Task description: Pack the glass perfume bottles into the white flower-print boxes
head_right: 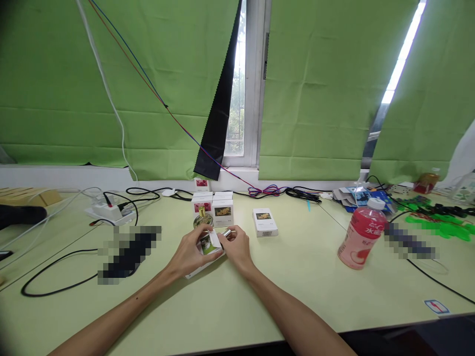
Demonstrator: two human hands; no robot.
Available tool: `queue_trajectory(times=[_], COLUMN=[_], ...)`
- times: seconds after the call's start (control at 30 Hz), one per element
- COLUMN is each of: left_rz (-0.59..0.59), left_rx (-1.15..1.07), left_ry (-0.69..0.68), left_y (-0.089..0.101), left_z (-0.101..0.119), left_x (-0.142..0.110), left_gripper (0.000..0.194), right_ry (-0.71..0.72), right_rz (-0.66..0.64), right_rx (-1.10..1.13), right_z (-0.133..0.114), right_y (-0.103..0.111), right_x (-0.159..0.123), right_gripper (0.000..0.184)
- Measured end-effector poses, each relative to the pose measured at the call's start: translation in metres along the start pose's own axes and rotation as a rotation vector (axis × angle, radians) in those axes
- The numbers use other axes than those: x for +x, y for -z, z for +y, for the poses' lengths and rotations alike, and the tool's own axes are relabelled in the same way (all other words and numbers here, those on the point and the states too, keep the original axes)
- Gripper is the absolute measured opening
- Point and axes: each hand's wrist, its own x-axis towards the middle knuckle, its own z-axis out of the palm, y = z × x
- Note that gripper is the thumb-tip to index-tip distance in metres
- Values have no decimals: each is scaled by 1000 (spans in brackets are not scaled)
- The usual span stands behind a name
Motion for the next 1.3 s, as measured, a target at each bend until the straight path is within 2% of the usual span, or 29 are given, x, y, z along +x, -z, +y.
queue_trajectory(times=[0.63,0.97,1.3], left_rz=[3,1,4], left_rx=[4,-4,6], left_ry=[10,12,21], left_y=[-1,0,1], left_z=[1,0,4], left_x=[1,1,1], left_gripper=[50,52,49], right_ry=[-30,-6,-9], right_rz=[-8,27,6], right_rx=[69,22,35], right_z=[3,3,3], right_y=[-3,-2,-1], right_x=[-2,0,-2], right_gripper=[40,28,29])
